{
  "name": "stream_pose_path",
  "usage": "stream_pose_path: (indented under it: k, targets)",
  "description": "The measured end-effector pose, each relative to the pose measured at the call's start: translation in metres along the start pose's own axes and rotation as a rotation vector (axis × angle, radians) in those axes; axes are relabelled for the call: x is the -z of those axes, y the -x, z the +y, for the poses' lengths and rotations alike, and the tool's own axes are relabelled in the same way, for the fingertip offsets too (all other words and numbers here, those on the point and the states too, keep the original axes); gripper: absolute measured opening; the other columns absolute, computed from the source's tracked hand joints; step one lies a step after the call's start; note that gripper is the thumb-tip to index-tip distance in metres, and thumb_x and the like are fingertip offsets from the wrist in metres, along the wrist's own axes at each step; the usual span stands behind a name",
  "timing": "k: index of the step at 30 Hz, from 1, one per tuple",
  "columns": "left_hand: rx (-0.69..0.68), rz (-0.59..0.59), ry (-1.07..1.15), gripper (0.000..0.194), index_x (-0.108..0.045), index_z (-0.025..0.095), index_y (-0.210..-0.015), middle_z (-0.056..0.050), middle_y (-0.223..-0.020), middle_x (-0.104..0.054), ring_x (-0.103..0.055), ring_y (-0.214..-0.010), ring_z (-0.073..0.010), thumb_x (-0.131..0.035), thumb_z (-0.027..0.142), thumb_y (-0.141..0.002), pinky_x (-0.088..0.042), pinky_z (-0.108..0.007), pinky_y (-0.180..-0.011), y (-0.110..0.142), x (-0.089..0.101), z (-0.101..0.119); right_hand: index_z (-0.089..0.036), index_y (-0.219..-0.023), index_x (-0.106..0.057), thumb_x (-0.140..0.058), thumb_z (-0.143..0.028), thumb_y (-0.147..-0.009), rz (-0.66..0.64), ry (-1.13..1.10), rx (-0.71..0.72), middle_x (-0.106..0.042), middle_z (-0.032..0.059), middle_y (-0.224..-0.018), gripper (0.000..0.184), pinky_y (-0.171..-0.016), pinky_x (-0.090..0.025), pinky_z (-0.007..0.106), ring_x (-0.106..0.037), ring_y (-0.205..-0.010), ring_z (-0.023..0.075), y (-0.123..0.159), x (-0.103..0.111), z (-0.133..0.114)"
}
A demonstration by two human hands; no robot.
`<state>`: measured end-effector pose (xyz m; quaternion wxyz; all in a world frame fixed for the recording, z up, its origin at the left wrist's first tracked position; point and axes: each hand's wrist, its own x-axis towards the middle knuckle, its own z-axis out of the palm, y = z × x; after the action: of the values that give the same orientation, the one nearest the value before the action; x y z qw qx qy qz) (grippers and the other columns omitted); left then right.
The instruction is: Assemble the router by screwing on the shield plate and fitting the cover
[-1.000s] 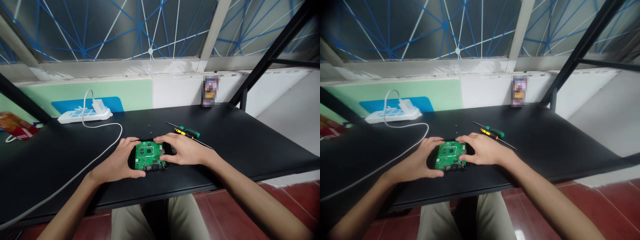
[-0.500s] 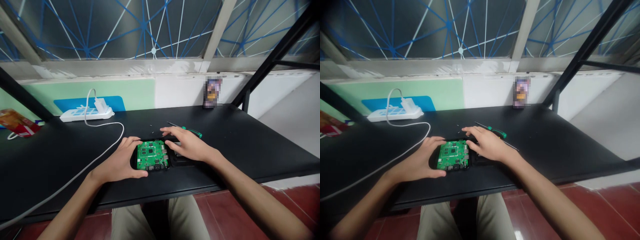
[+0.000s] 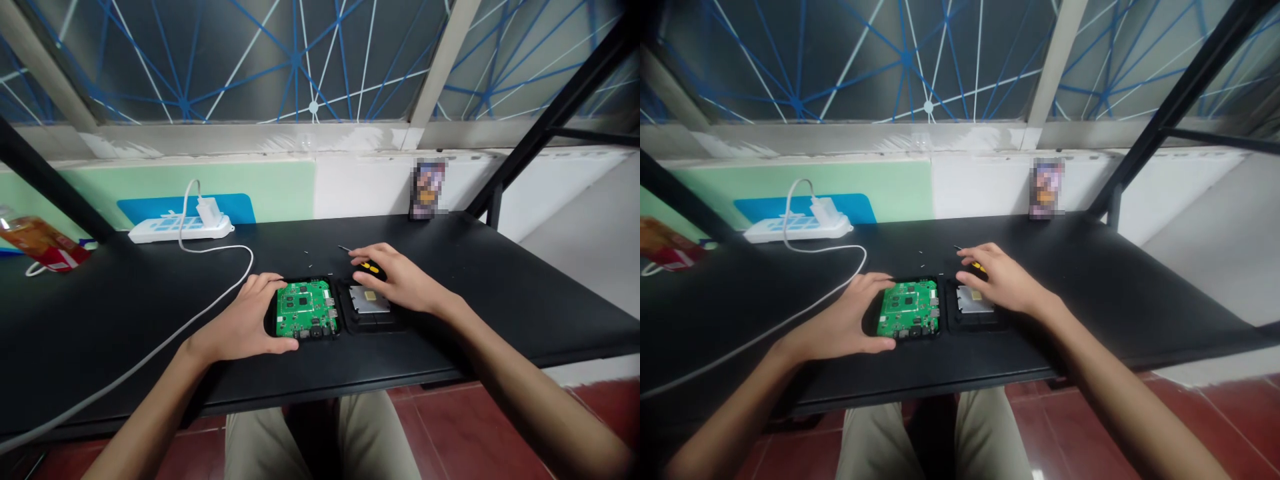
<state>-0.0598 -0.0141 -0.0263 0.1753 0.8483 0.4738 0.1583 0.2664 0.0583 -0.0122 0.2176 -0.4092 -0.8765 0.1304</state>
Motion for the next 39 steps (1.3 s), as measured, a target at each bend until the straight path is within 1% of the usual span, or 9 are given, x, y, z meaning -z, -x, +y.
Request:
stream_pose_path:
  k: [4, 11, 16, 24, 26, 29, 30, 34, 39]
  targets:
    - [0.010, -0.005, 0.004, 0.079, -0.050, 0.020, -0.135, -0.014, -0.143, -0.046, -0.043, -0.134, -0.0386, -0.078, 0.060, -0.073, -0.037, -0.058, -0.114, 0.000, 0.002, 0.003, -0.019, -0.137, -0.058, -0.067, -0.059, -0.085, -0.122, 0.022, 0.033, -0.067, 0.0147, -0.132, 0.066, -0.111, -0.047, 0.055, -0.050, -0.139, 0.0329, 0.014, 0.003, 0.005]
    - [0.025, -0.022, 0.028, 0.079, -0.049, 0.019, -0.135, -0.015, -0.142, -0.046, -0.043, -0.133, -0.0383, -0.077, 0.059, -0.073, -0.036, -0.057, -0.114, 0.000, 0.003, 0.004, -0.022, -0.143, -0.054, -0.074, -0.066, -0.074, -0.164, 0.136, 0.111, -0.059, 0.0172, -0.145, 0.084, -0.118, -0.032, 0.068, -0.043, -0.144, 0.0399, 0.031, 0.008, 0.013]
    - [0.020, -0.027, 0.022, 0.081, -0.047, 0.021, -0.137, -0.014, -0.143, -0.045, -0.042, -0.134, -0.0386, -0.077, 0.061, -0.073, -0.036, -0.059, -0.114, -0.001, 0.001, 0.002, -0.025, -0.155, -0.037, -0.081, -0.070, -0.061, -0.250, 0.124, 0.172, -0.049, 0.0167, -0.154, 0.113, -0.121, -0.017, 0.073, -0.035, -0.149, 0.0428, 0.041, 0.015, 0.018]
    - [0.011, -0.012, 0.025, 0.080, -0.048, 0.021, -0.135, -0.014, -0.141, -0.046, -0.043, -0.132, -0.0383, -0.077, 0.062, -0.073, -0.037, -0.059, -0.113, -0.001, 0.001, 0.003, -0.025, -0.156, -0.034, -0.081, -0.063, -0.064, -0.206, 0.057, 0.156, -0.053, 0.0164, -0.146, 0.110, -0.123, -0.013, 0.071, -0.045, -0.142, 0.0403, 0.044, 0.013, 0.016]
    - [0.016, -0.014, 0.021, 0.081, -0.048, 0.021, -0.135, -0.014, -0.141, -0.046, -0.043, -0.132, -0.0386, -0.077, 0.063, -0.073, -0.037, -0.059, -0.113, -0.002, 0.001, 0.003, -0.024, -0.156, -0.032, -0.082, -0.061, -0.064, -0.204, 0.048, 0.146, -0.053, 0.0159, -0.145, 0.111, -0.123, -0.019, 0.070, -0.046, -0.140, 0.0398, 0.044, 0.014, 0.015]
    - [0.021, -0.019, 0.020, 0.083, -0.047, 0.020, -0.136, -0.015, -0.141, -0.045, -0.043, -0.132, -0.0387, -0.077, 0.065, -0.072, -0.036, -0.058, -0.113, -0.002, 0.001, 0.004, -0.025, -0.154, -0.031, -0.084, -0.056, -0.064, -0.188, -0.001, 0.070, -0.052, 0.0164, -0.145, 0.109, -0.114, -0.041, 0.062, -0.050, -0.136, 0.0386, 0.042, 0.019, 0.013]
    - [0.019, -0.016, 0.021, 0.084, -0.047, 0.021, -0.136, -0.015, -0.141, -0.045, -0.043, -0.132, -0.0388, -0.077, 0.065, -0.072, -0.036, -0.059, -0.113, -0.002, 0.001, 0.004, -0.025, -0.154, -0.032, -0.084, -0.055, -0.064, -0.158, -0.025, 0.055, -0.051, 0.0166, -0.146, 0.108, -0.112, -0.045, 0.060, -0.052, -0.134, 0.0379, 0.039, 0.021, 0.012]
    - [0.019, -0.006, 0.030, 0.083, -0.048, 0.022, -0.137, -0.015, -0.142, -0.046, -0.044, -0.132, -0.0399, -0.077, 0.066, -0.072, -0.037, -0.061, -0.112, -0.001, 0.001, 0.005, -0.028, -0.158, -0.021, -0.084, -0.054, -0.065, -0.052, -0.105, 0.066, -0.053, 0.0146, -0.146, 0.115, -0.115, -0.042, 0.058, -0.053, -0.136, 0.0357, 0.019, 0.026, 0.000]
    - [0.019, -0.003, 0.034, 0.087, -0.049, 0.022, -0.137, -0.015, -0.141, -0.047, -0.044, -0.131, -0.0408, -0.078, 0.068, -0.070, -0.038, -0.061, -0.111, -0.002, 0.002, 0.007, -0.024, -0.158, -0.020, -0.083, -0.060, -0.065, 0.029, -0.109, 0.224, -0.050, 0.0186, -0.149, 0.118, -0.114, -0.042, 0.058, -0.052, -0.136, 0.0377, -0.019, 0.014, -0.028]
